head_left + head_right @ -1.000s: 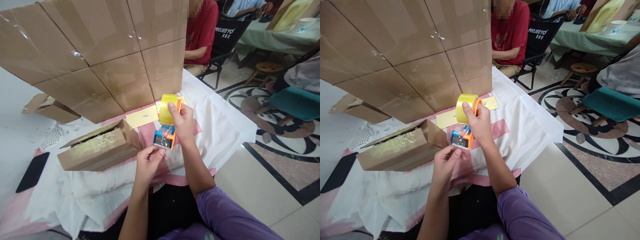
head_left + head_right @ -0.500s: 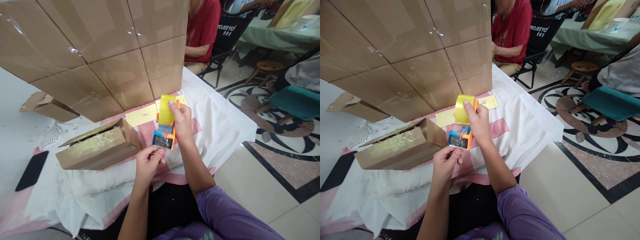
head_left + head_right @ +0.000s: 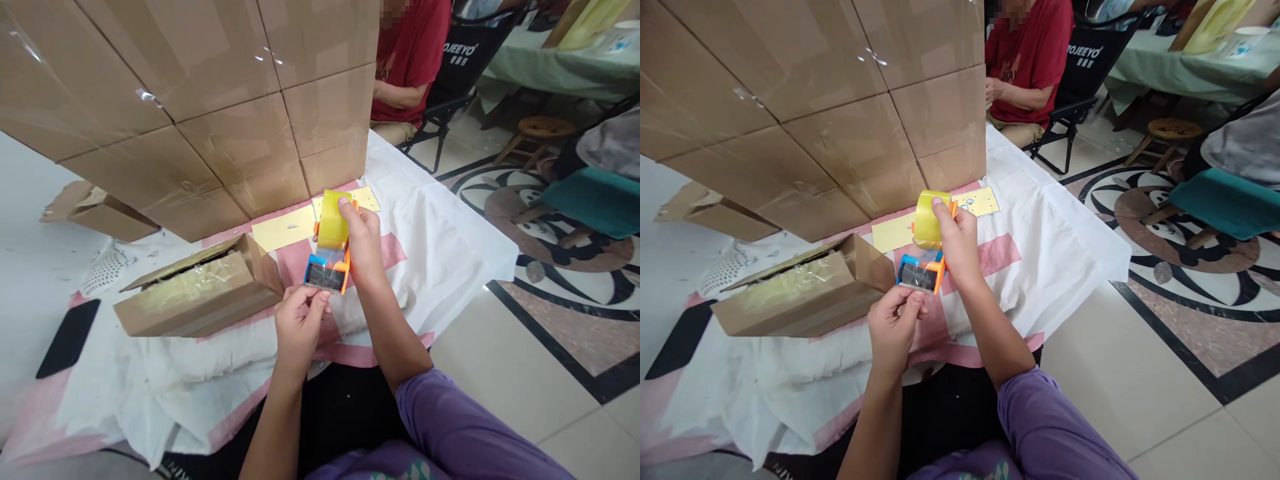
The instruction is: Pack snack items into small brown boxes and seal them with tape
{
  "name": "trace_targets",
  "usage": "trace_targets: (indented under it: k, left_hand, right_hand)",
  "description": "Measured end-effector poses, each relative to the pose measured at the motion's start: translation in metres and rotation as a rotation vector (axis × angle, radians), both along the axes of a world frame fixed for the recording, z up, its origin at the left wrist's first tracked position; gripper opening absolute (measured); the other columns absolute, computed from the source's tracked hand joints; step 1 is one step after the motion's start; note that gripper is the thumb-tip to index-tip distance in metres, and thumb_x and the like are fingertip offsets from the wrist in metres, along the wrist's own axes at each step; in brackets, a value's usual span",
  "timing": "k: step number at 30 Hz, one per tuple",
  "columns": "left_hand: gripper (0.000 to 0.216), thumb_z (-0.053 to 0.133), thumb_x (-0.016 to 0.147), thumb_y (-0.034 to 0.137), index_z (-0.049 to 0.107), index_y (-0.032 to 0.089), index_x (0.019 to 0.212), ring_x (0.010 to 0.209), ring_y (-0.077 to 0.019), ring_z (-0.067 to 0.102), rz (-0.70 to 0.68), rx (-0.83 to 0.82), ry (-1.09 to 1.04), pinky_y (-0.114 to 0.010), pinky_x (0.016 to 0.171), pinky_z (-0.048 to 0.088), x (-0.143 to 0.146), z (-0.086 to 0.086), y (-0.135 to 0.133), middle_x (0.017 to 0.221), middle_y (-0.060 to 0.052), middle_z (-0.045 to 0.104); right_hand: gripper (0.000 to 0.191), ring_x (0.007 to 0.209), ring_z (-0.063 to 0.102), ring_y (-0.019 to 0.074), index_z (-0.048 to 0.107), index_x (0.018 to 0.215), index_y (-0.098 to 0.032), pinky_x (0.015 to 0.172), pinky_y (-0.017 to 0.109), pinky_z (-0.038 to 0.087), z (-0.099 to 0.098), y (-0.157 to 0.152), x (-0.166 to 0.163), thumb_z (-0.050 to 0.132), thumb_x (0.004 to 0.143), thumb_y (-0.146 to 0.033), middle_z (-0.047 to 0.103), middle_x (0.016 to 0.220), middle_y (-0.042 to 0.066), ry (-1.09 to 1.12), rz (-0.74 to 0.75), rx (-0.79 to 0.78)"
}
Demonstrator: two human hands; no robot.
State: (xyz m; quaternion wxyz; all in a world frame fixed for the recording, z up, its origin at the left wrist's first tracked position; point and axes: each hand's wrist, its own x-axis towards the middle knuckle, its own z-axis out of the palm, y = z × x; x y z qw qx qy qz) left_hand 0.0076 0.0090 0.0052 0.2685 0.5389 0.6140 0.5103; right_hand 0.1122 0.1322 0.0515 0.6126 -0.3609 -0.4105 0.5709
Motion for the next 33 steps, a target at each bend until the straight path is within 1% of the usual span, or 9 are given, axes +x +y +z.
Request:
trace_targets:
  k: [4,11,16,19,21,23,27,29,33]
  left_hand:
    - [0.030,0.062,0.094,0.041,0.067,0.022,0.072,0.074,-0.0187,0.065,-0.027,-0.041,0.028,-0.028,0.069,0.051,-0.0047,0.0018,-0.0010,0.064,-0.001,0.066]
    - [0.031,0.060,0.096,0.039,0.067,0.022,0.071,0.076,-0.0188,0.064,0.009,-0.020,0.093,-0.028,0.071,0.048,-0.0055,0.0028,-0.0023,0.067,-0.001,0.066]
    - [0.022,0.067,0.091,0.038,0.072,0.022,0.076,0.076,-0.0185,0.065,-0.028,-0.039,-0.002,-0.027,0.067,0.050,-0.0100,-0.0021,0.0005,0.067,-0.001,0.067]
    - [0.016,0.074,0.085,0.037,0.075,0.021,0.080,0.069,-0.0160,0.064,-0.045,-0.036,-0.099,-0.026,0.063,0.051,-0.0103,-0.0034,0.0018,0.071,-0.001,0.069]
    - [0.016,0.076,0.082,0.036,0.074,0.020,0.078,0.063,-0.0140,0.062,-0.037,-0.037,-0.145,-0.025,0.060,0.051,-0.0090,-0.0024,0.0019,0.072,-0.001,0.070]
    - [0.016,0.076,0.081,0.034,0.074,0.020,0.076,0.060,-0.0129,0.061,-0.009,-0.048,-0.150,-0.025,0.058,0.050,-0.0075,-0.0006,0.0018,0.070,0.000,0.069]
    - [0.015,0.076,0.079,0.033,0.073,0.019,0.074,0.061,-0.0137,0.062,0.033,-0.055,-0.105,-0.025,0.058,0.050,-0.0067,0.0022,0.0009,0.067,0.000,0.068]
    - [0.017,0.076,0.081,0.034,0.073,0.019,0.074,0.060,-0.0136,0.061,-0.003,-0.040,-0.119,-0.025,0.059,0.051,-0.0076,0.0033,0.0001,0.064,0.000,0.067]
    - [0.027,0.067,0.091,0.039,0.072,0.018,0.075,0.059,-0.0134,0.061,-0.130,-0.025,-0.180,-0.024,0.059,0.050,-0.0100,0.0053,-0.0012,0.061,-0.001,0.065]
  right_hand:
    - [0.054,0.052,0.057,0.0134,0.052,0.069,-0.023,0.052,0.026,0.053,-0.0035,0.0011,-0.0021,0.064,0.083,-0.074,0.052,0.057,-0.003,0.021,-0.028,0.006]
    - [0.051,0.054,0.058,0.0139,0.049,0.069,-0.024,0.053,0.026,0.055,-0.0037,0.0005,-0.0071,0.065,0.085,-0.070,0.050,0.056,-0.003,0.026,-0.001,-0.021]
    - [0.054,0.053,0.058,0.0139,0.049,0.070,-0.024,0.052,0.026,0.055,0.0002,-0.0017,-0.0070,0.063,0.083,-0.075,0.049,0.055,-0.004,-0.017,-0.004,-0.019]
    - [0.054,0.053,0.058,0.0134,0.050,0.071,-0.023,0.053,0.026,0.055,0.0011,-0.0026,-0.0072,0.063,0.084,-0.074,0.049,0.055,-0.004,-0.009,-0.010,-0.022]
    - [0.053,0.053,0.058,0.0135,0.051,0.071,-0.023,0.054,0.027,0.056,0.0003,-0.0027,-0.0079,0.063,0.085,-0.073,0.048,0.054,-0.004,0.001,-0.005,-0.022]
    - [0.053,0.054,0.058,0.0137,0.052,0.071,-0.023,0.054,0.027,0.056,-0.0011,-0.0027,-0.0086,0.063,0.085,-0.073,0.048,0.053,-0.004,-0.002,0.000,-0.024]
    - [0.053,0.055,0.059,0.0140,0.052,0.071,-0.023,0.054,0.027,0.056,-0.0032,-0.0031,-0.0087,0.064,0.084,-0.073,0.050,0.054,-0.004,-0.015,0.001,-0.020]
    - [0.054,0.054,0.059,0.0141,0.053,0.071,-0.023,0.054,0.027,0.056,-0.0039,-0.0027,-0.0081,0.065,0.082,-0.074,0.051,0.055,-0.003,-0.014,0.013,-0.009]
    - [0.053,0.054,0.059,0.0140,0.054,0.073,-0.023,0.055,0.027,0.056,-0.0045,-0.0012,-0.0064,0.067,0.081,-0.074,0.050,0.055,-0.004,-0.006,0.023,-0.004]
